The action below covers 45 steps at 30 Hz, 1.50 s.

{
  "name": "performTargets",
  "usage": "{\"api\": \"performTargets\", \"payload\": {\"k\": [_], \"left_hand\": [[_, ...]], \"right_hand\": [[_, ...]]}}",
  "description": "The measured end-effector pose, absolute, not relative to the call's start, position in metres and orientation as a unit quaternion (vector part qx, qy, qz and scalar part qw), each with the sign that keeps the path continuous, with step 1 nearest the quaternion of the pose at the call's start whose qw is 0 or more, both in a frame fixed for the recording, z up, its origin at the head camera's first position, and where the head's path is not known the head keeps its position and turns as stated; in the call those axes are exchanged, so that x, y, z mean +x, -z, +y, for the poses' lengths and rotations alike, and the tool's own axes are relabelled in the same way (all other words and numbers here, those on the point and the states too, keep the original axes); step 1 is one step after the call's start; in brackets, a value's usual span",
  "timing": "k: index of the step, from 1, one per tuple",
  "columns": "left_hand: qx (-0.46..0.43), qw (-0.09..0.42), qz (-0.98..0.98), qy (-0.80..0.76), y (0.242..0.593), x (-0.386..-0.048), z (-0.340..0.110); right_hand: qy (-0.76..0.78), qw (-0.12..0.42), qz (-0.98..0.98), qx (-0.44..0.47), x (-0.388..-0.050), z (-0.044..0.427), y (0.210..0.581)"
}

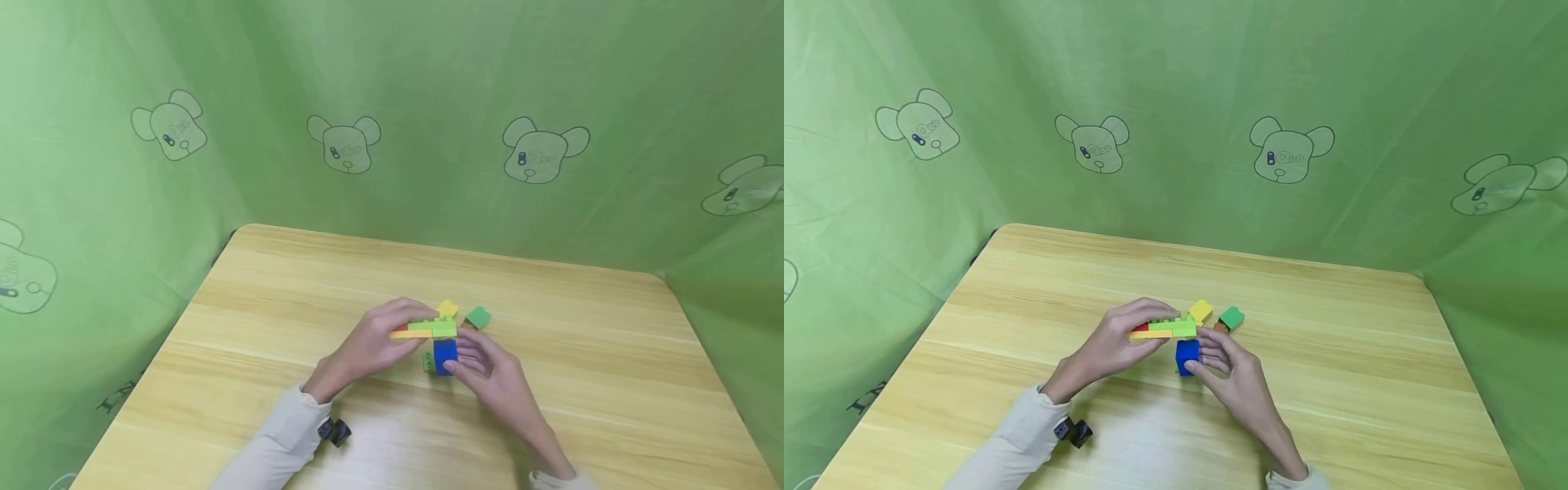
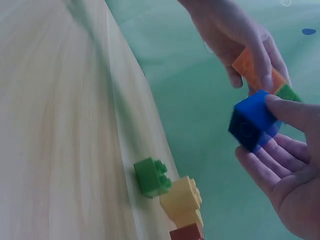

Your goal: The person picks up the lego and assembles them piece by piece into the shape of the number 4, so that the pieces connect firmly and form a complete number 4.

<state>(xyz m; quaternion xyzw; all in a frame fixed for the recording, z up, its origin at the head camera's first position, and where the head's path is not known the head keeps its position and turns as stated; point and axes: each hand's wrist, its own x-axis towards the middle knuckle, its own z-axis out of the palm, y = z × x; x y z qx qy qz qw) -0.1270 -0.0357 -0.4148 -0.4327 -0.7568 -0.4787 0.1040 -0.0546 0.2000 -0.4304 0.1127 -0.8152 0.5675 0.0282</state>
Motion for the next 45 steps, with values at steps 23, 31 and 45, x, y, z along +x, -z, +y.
{"api": "performTargets", "payload": {"k": [23, 31, 45], "left_hand": [[-0.443, 0.06, -0.763, 0.467, 0.404, -0.122, -0.037], [-0.454, 0.072, -0.756, 0.467, 0.401, -0.121, -0.039], [-0.474, 0.086, -0.752, 0.45, 0.399, -0.121, -0.038]], "right_hand": [[-0.633, 0.092, -0.765, 0.071, -0.049, 0.186, 0.42], [-0.627, 0.109, -0.768, 0.069, -0.049, 0.184, 0.417], [-0.617, 0.121, -0.776, 0.057, -0.05, 0.185, 0.416]]}}
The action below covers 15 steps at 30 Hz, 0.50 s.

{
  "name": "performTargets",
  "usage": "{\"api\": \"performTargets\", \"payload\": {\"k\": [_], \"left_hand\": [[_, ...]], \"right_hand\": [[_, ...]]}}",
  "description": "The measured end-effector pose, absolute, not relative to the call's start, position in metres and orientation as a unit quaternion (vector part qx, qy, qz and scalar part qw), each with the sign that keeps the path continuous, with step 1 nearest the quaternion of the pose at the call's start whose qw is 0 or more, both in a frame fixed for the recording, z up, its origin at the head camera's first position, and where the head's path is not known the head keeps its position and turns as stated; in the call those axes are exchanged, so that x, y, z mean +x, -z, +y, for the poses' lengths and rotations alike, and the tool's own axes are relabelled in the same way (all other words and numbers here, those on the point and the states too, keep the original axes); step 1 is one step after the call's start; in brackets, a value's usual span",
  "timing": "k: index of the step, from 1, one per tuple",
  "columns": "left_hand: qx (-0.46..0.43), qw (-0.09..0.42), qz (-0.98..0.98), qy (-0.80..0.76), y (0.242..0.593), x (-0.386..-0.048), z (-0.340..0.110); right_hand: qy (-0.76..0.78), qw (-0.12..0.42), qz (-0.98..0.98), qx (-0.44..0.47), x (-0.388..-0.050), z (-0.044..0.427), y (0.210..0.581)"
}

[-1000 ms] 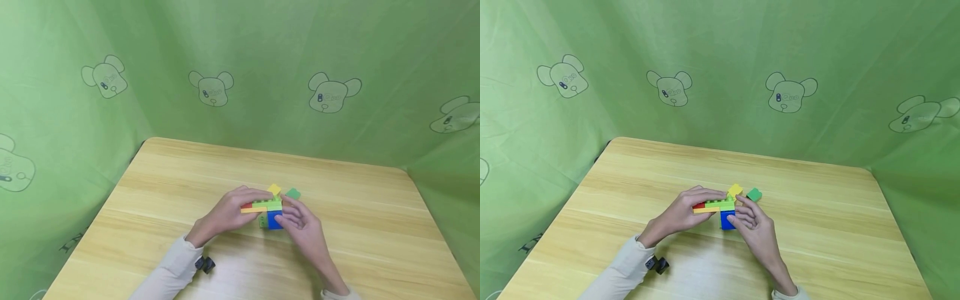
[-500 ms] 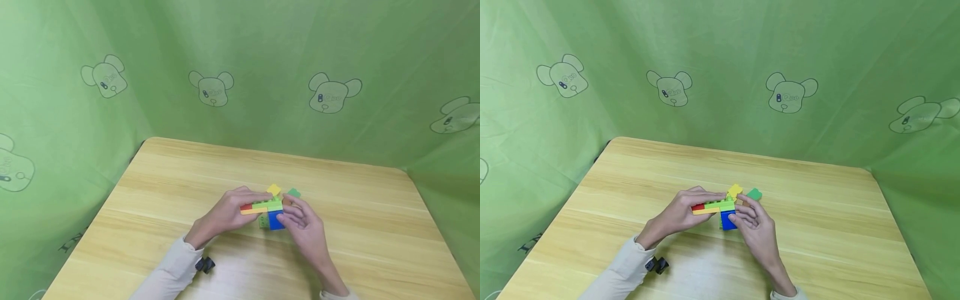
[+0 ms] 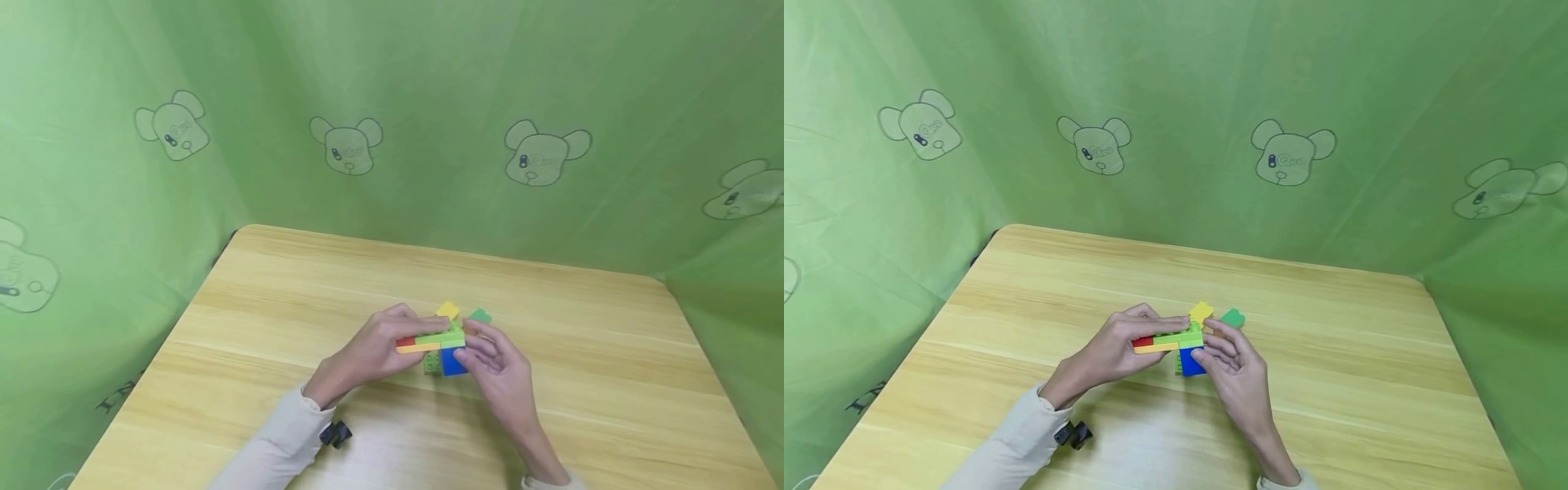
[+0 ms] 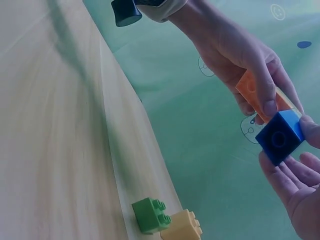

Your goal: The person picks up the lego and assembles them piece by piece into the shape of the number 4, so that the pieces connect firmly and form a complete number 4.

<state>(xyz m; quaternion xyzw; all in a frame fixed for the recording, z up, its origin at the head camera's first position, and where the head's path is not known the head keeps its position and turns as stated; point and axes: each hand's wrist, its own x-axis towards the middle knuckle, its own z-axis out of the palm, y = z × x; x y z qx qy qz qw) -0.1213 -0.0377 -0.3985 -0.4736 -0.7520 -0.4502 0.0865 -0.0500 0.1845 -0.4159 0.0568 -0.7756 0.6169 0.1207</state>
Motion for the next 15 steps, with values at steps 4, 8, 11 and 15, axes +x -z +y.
{"api": "performTargets", "payload": {"k": [4, 8, 11, 15], "left_hand": [[-0.473, 0.109, -0.758, 0.436, 0.3963, -0.1223, -0.0414], [-0.473, 0.128, -0.761, 0.425, 0.3982, -0.1239, -0.044], [-0.476, 0.132, -0.76, 0.422, 0.4003, -0.1244, -0.0449], [-0.47, 0.143, -0.756, 0.432, 0.3998, -0.1256, -0.0464]], "right_hand": [[-0.625, 0.106, -0.771, 0.057, -0.0515, 0.1828, 0.414], [-0.626, 0.087, -0.772, 0.067, -0.0529, 0.1815, 0.4115], [-0.621, 0.08, -0.777, 0.07, -0.0528, 0.1817, 0.4115], [-0.601, 0.071, -0.791, 0.087, -0.0545, 0.1834, 0.4161]]}}
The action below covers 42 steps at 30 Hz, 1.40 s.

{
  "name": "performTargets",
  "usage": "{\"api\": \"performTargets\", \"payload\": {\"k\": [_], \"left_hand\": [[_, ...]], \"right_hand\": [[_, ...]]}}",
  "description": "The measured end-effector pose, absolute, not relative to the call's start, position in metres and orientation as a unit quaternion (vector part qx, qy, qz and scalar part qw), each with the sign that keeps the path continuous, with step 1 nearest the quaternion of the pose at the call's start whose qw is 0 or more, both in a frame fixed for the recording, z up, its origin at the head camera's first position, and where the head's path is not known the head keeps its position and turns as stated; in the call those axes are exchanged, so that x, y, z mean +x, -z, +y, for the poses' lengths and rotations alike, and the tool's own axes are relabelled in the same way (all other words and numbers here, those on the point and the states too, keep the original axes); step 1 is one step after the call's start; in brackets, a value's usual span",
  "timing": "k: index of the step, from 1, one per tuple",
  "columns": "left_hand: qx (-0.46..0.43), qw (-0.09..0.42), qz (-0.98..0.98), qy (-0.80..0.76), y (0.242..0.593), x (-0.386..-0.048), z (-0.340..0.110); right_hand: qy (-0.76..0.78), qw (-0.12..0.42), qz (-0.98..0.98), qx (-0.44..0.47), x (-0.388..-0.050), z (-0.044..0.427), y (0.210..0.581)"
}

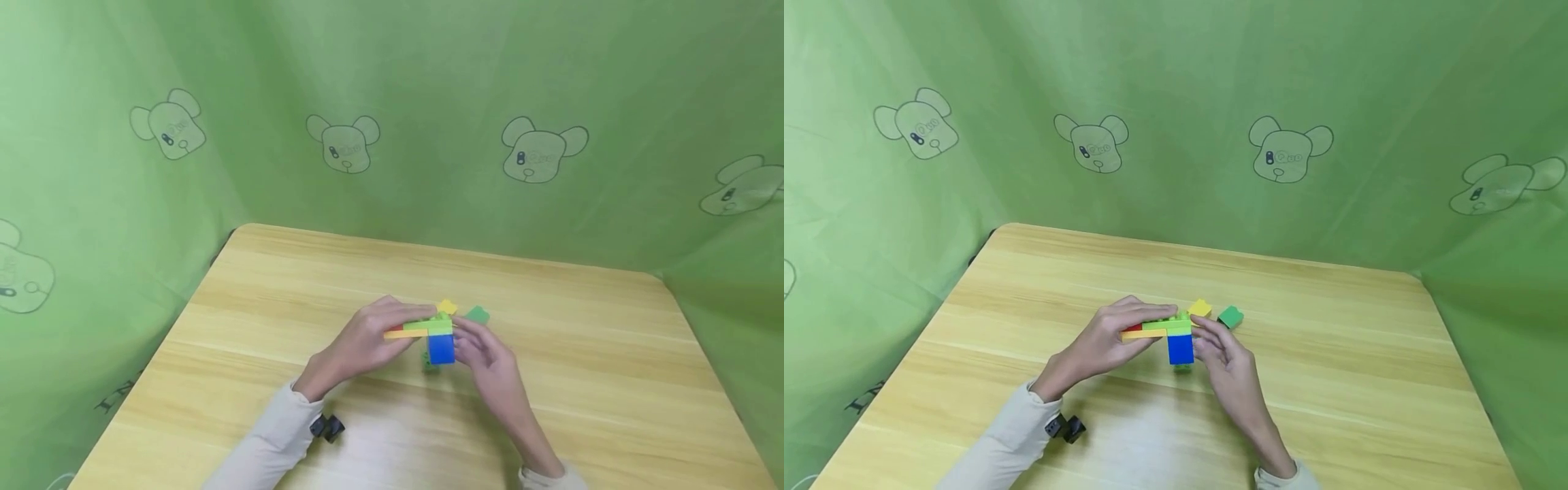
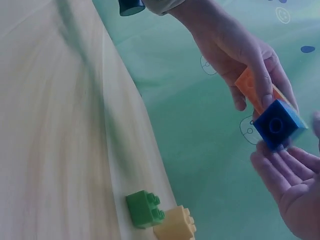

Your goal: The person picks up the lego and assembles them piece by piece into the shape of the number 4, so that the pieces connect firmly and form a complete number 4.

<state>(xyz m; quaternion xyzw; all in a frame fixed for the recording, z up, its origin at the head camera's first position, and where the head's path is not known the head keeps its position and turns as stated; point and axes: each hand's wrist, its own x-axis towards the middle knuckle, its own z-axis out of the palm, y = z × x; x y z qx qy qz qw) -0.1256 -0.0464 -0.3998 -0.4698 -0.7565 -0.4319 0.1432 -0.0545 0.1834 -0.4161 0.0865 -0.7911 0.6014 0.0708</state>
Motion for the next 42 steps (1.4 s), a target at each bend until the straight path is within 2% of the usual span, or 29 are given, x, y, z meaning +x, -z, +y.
{"api": "performTargets", "payload": {"k": [7, 15, 20, 23, 27, 42], "left_hand": [[-0.44, 0.154, -0.752, 0.466, 0.398, -0.128, -0.053], [-0.438, 0.16, -0.743, 0.481, 0.401, -0.13, -0.054], [-0.435, 0.161, -0.744, 0.482, 0.402, -0.13, -0.055], [-0.435, 0.161, -0.744, 0.481, 0.402, -0.131, -0.056], [-0.437, 0.16, -0.744, 0.479, 0.403, -0.132, -0.056], [-0.426, 0.141, -0.748, 0.488, 0.407, -0.131, -0.057]], "right_hand": [[-0.452, -0.005, -0.886, 0.102, -0.067, 0.184, 0.441], [-0.273, -0.02, -0.93, 0.246, -0.072, 0.178, 0.464], [-0.198, 0.009, -0.926, 0.321, -0.071, 0.179, 0.471], [-0.194, 0.034, -0.925, 0.324, -0.072, 0.181, 0.474], [-0.218, 0.042, -0.927, 0.301, -0.073, 0.183, 0.476], [-0.25, 0.004, -0.942, 0.225, -0.072, 0.18, 0.479]]}}
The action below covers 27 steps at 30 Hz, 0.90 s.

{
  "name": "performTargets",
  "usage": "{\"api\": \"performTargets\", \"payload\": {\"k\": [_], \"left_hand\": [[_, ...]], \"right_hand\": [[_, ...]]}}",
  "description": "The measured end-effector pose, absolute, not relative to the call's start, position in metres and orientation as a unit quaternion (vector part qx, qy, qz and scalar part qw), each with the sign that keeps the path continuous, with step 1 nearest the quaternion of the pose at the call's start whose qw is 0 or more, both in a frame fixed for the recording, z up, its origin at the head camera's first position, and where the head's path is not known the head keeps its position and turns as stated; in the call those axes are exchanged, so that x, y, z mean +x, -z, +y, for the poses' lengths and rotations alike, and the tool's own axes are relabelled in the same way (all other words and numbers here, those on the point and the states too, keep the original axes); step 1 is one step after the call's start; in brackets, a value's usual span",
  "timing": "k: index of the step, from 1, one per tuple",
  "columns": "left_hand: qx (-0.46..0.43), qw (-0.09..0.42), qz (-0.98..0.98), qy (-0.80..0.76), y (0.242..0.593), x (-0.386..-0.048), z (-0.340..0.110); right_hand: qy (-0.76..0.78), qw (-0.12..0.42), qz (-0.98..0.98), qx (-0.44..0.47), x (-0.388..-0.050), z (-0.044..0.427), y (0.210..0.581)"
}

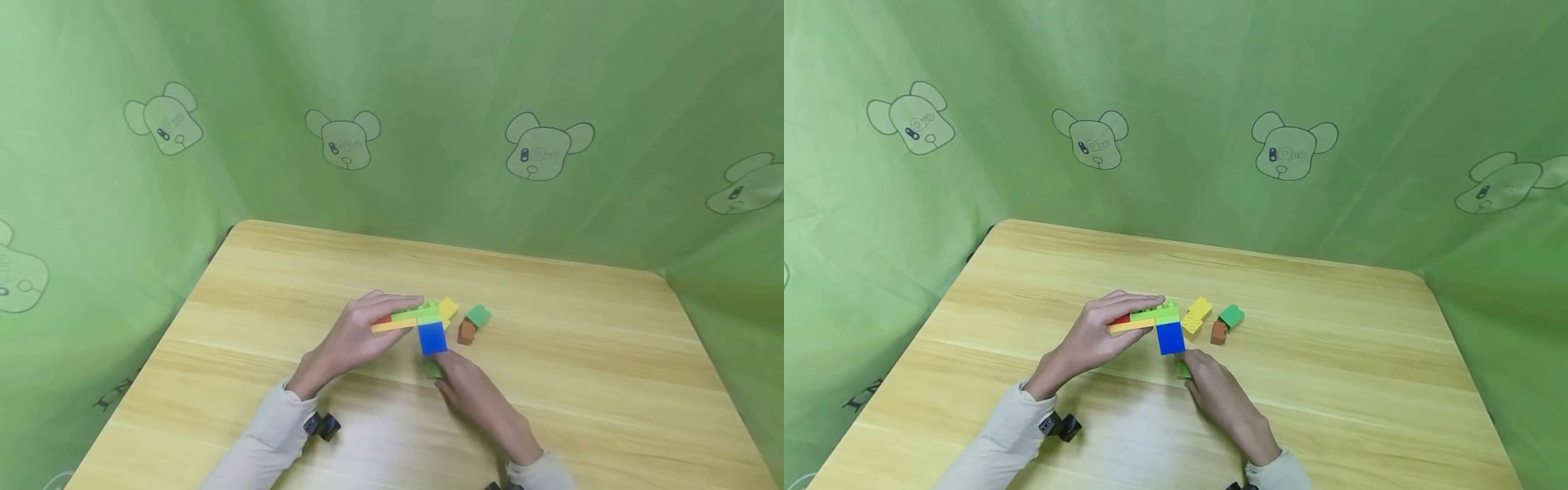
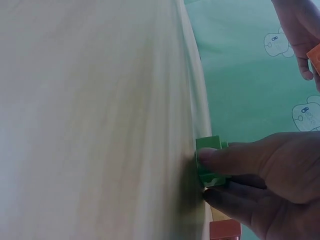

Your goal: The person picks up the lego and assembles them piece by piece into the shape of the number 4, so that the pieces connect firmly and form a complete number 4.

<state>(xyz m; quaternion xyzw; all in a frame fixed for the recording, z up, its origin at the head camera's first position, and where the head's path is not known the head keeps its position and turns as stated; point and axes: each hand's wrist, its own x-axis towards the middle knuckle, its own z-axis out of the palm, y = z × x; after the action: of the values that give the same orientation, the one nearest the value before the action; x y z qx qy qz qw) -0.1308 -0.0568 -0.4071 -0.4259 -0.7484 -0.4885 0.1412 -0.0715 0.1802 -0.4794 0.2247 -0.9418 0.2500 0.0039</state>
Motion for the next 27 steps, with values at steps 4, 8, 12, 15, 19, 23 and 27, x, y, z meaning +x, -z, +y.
{"api": "performTargets", "payload": {"k": [4, 8, 12, 15, 19, 23, 27], "left_hand": [[-0.426, 0.145, -0.745, 0.493, 0.407, -0.131, -0.057], [-0.425, 0.146, -0.742, 0.497, 0.407, -0.131, -0.057], [-0.426, 0.147, -0.741, 0.498, 0.406, -0.131, -0.057], [-0.427, 0.149, -0.74, 0.499, 0.406, -0.131, -0.058], [-0.426, 0.149, -0.738, 0.502, 0.406, -0.131, -0.058], [-0.424, 0.151, -0.736, 0.505, 0.407, -0.131, -0.059], [-0.42, 0.155, -0.735, 0.508, 0.407, -0.131, -0.059]], "right_hand": [[-0.255, 0.002, -0.943, 0.213, -0.071, 0.178, 0.479], [-0.258, -0.006, -0.945, 0.2, -0.071, 0.177, 0.478], [-0.256, -0.001, -0.949, 0.183, -0.072, 0.179, 0.477], [-0.26, 0.018, -0.949, 0.179, -0.073, 0.182, 0.477], [-0.27, 0.036, -0.945, 0.182, -0.073, 0.185, 0.475], [-0.275, 0.046, -0.942, 0.188, -0.074, 0.188, 0.474], [-0.291, 0.058, -0.936, 0.192, -0.073, 0.189, 0.471]]}}
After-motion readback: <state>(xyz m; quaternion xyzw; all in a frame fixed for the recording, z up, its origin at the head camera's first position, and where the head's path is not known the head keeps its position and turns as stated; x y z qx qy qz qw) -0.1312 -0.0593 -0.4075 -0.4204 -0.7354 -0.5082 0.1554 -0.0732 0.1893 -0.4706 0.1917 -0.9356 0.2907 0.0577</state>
